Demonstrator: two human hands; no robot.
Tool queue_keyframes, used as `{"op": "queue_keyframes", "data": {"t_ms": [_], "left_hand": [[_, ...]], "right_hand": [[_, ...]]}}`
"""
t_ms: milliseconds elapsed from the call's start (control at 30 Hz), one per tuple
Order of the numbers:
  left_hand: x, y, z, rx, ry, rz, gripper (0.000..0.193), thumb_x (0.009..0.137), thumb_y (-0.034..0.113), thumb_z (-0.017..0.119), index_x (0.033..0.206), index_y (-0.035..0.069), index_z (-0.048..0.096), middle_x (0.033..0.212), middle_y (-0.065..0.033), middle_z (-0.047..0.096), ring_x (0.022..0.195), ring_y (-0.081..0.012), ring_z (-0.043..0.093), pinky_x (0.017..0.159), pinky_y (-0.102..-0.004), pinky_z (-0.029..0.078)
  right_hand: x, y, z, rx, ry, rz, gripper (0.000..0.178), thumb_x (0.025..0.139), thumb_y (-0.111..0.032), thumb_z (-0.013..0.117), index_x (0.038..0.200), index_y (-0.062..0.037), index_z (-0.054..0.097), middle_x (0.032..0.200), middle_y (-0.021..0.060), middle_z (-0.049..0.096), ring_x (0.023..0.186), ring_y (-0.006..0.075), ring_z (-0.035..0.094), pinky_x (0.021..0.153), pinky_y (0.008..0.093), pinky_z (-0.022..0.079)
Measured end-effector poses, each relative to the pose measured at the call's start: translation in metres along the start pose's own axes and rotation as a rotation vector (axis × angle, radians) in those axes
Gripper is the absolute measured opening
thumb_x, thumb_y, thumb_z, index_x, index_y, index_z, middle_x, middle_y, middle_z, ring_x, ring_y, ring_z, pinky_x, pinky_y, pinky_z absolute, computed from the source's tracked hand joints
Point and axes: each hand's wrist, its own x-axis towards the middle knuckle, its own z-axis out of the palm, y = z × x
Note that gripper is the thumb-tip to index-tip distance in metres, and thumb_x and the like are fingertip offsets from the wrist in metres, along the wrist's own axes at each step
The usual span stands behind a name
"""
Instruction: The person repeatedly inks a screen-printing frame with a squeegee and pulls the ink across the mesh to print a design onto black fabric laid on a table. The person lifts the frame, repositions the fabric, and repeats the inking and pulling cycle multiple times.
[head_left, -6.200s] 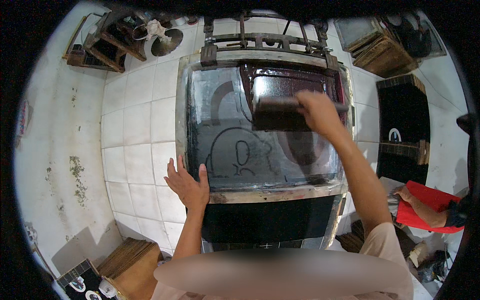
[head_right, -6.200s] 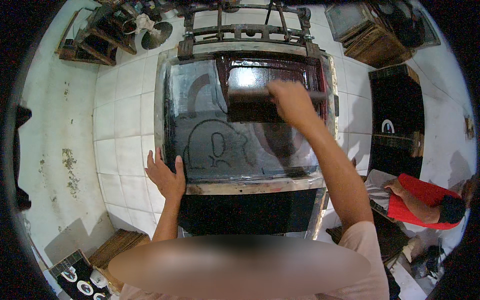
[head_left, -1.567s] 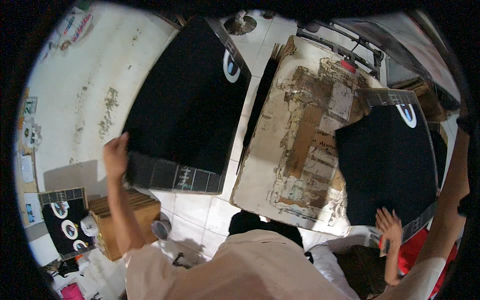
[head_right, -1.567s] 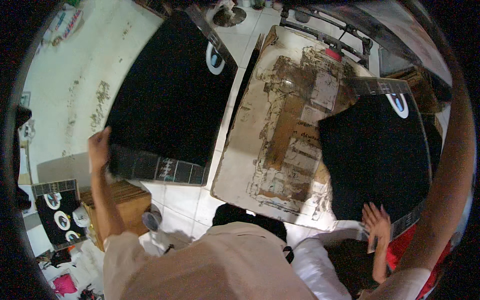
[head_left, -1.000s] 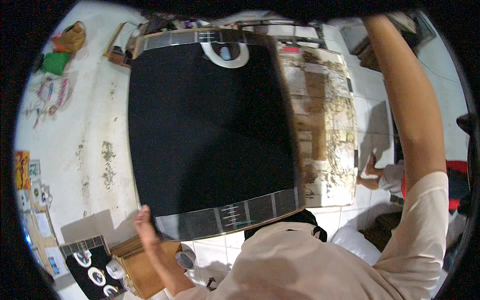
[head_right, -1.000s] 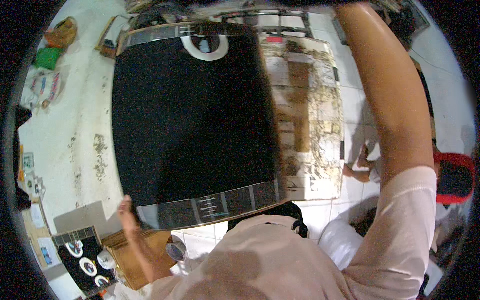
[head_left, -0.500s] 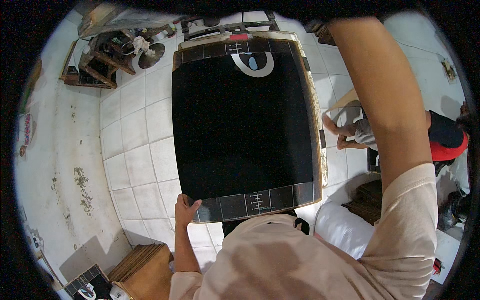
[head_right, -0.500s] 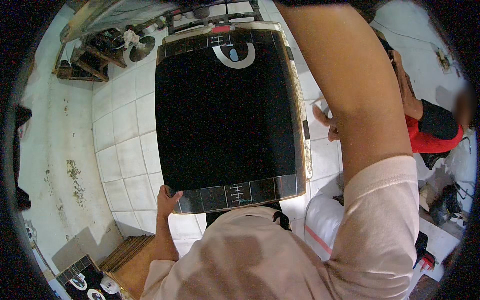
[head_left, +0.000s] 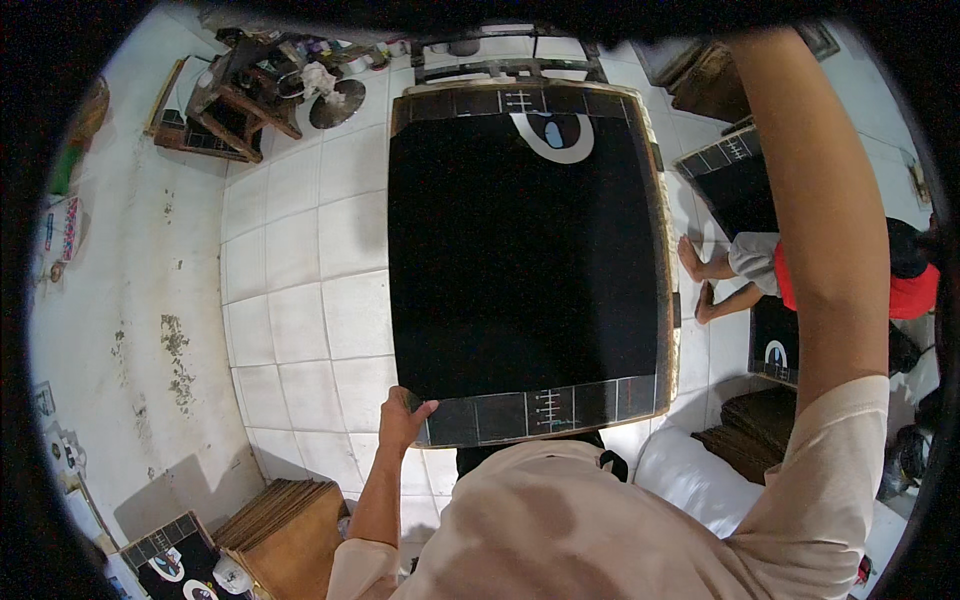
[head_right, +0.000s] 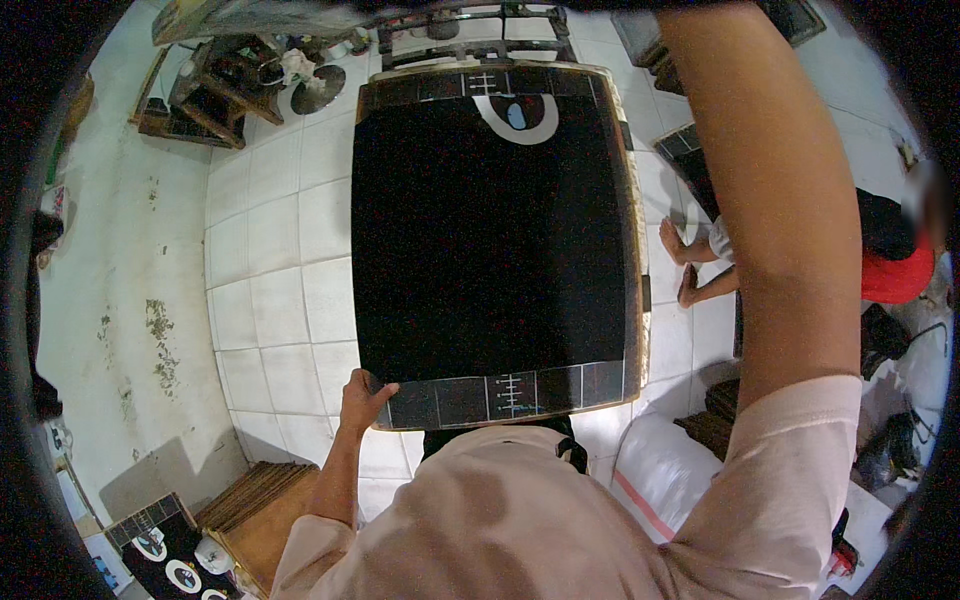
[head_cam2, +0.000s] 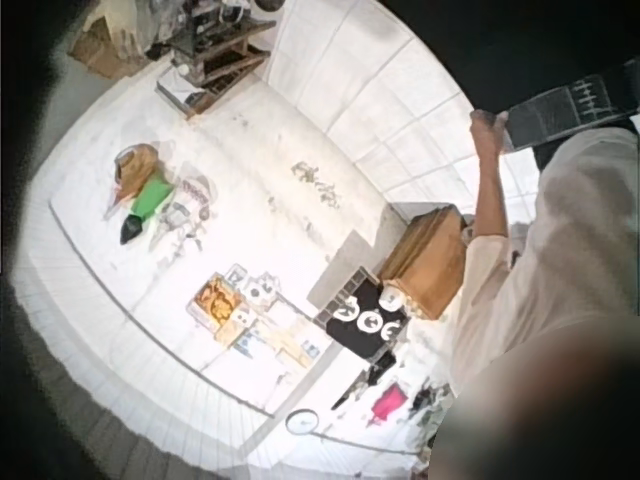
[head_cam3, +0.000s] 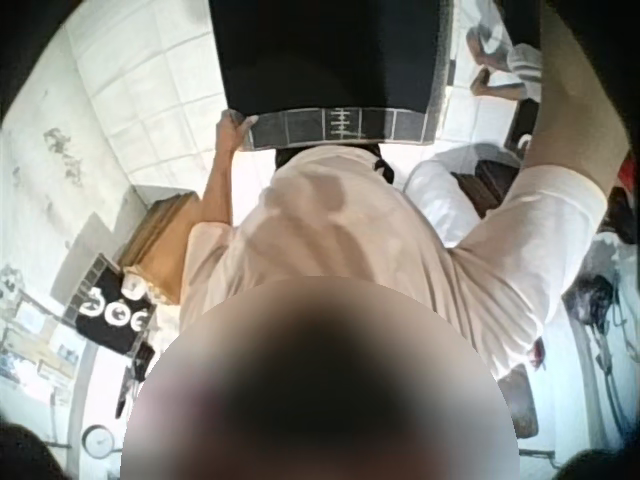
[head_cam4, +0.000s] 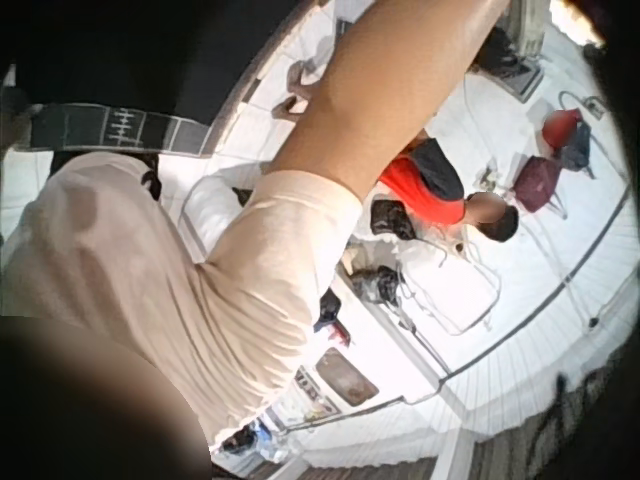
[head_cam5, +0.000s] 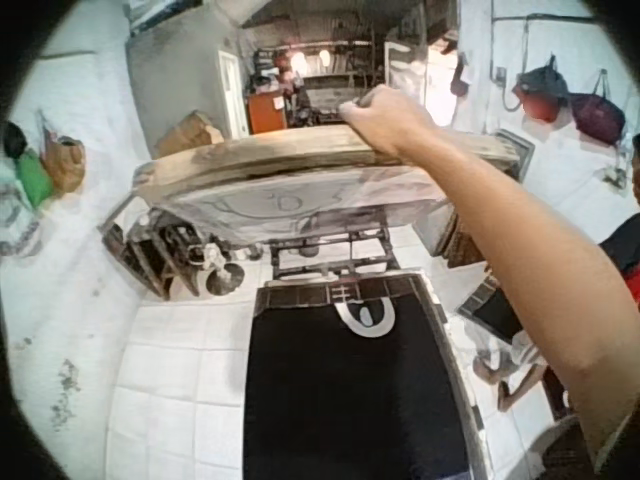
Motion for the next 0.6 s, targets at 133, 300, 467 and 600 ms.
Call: {"op": "queue_keyframes", "data": {"t_ms": [133,300,467,600], "left_hand": [[0.008,0.012,-0.01,-0.019,-0.063,-0.023,0.061,0.078,0.034,0.092,0.109,-0.007,0.06,0.093,-0.0271,0.074,0.087,-0.0381,0.075,0.076,-0.0428,0.059],[0.021,0.009,-0.02,0.258,-0.11,0.033,0.063,0.076,0.053,0.088,0.095,-0.004,0.071,0.086,-0.0231,0.075,0.083,-0.0379,0.075,0.073,-0.0459,0.059],[0.049,0.033,-0.058,0.548,-0.321,0.152,0.061,0.083,0.063,0.077,0.093,0.003,0.078,0.081,-0.0169,0.075,0.081,-0.037,0.074,0.073,-0.047,0.059],[0.071,0.13,-0.11,0.127,-0.049,0.293,0.061,0.088,0.053,0.078,0.116,0.0,0.071,0.103,-0.0204,0.075,0.097,-0.0329,0.073,0.088,-0.0436,0.057]], "right_hand": [[0.021,0.005,0.004,0.02,-0.051,0.053,0.058,0.091,-0.051,0.057,0.084,0.0053,0.072,0.079,0.0251,0.072,0.079,0.0372,0.071,0.08,0.0472,0.053],[0.035,0.001,0.004,0.032,-0.052,0.076,0.06,0.09,-0.053,0.057,0.083,0.0054,0.071,0.079,0.025,0.071,0.081,0.0361,0.07,0.079,0.046,0.052],[0.001,-0.002,-0.003,-0.1,-0.064,0.103,0.059,0.091,-0.054,0.057,0.09,0.0033,0.072,0.086,0.0245,0.072,0.086,0.037,0.071,0.08,0.0467,0.053],[-0.072,0.015,0.017,-0.362,-0.069,-0.084,0.06,0.087,-0.062,0.062,0.087,-0.0035,0.075,0.083,0.0223,0.074,0.084,0.0416,0.073,0.074,0.05,0.057]]}}
